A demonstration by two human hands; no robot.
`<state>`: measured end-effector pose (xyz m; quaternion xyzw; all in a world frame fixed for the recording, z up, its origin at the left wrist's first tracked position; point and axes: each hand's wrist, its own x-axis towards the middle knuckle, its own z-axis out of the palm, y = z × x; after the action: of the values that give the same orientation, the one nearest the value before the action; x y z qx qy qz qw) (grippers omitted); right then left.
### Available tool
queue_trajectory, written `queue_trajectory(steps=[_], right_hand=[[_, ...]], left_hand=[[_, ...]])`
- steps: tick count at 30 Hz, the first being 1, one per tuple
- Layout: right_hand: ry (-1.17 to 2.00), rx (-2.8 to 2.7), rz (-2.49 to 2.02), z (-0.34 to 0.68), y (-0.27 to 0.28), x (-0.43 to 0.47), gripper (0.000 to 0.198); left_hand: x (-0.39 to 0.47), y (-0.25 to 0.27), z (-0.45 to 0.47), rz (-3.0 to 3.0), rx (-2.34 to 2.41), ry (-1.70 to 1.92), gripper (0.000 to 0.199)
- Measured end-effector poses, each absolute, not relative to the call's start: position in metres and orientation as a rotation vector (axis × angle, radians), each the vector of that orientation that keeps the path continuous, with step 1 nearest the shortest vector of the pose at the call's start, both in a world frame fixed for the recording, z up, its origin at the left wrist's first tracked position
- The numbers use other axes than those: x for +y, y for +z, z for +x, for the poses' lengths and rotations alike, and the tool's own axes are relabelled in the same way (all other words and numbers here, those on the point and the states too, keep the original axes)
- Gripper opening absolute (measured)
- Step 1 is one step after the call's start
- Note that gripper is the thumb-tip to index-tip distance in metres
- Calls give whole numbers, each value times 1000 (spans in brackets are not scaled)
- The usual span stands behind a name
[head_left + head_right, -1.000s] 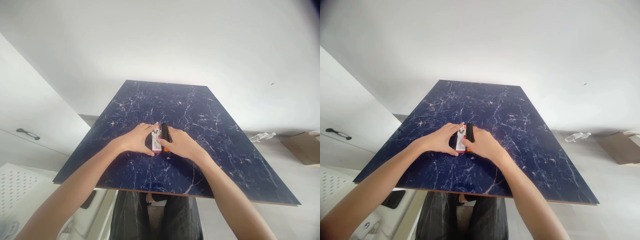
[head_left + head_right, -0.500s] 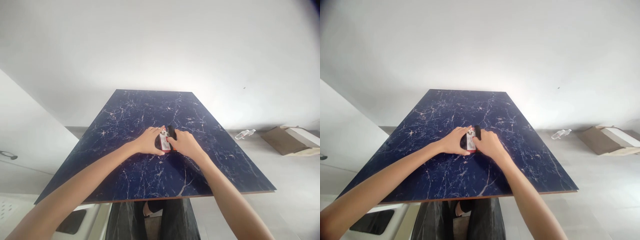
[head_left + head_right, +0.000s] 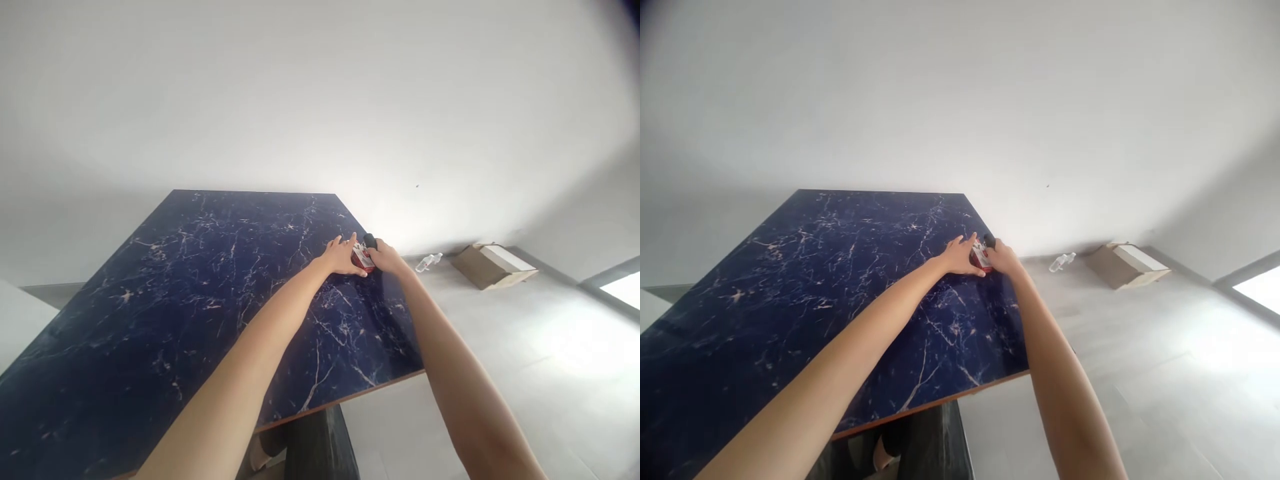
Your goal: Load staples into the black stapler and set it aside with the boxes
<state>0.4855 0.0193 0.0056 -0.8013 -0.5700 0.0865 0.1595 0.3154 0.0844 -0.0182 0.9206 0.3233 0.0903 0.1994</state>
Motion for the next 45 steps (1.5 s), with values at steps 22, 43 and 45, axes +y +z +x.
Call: queue_trajectory(steps=[22,43,45], right_hand=[[-29,-2241,-1123,243,-9,5,46],[344,-2457,-1145,242,-26,-18,55],[335,-2455,-1137,243,-27,-18,55]], left_hand=[[29,-33,37,2756,1259,679,41],[12,-32,39,2886,1206,383,51],[12,-32,39,2889,1207,379,51]])
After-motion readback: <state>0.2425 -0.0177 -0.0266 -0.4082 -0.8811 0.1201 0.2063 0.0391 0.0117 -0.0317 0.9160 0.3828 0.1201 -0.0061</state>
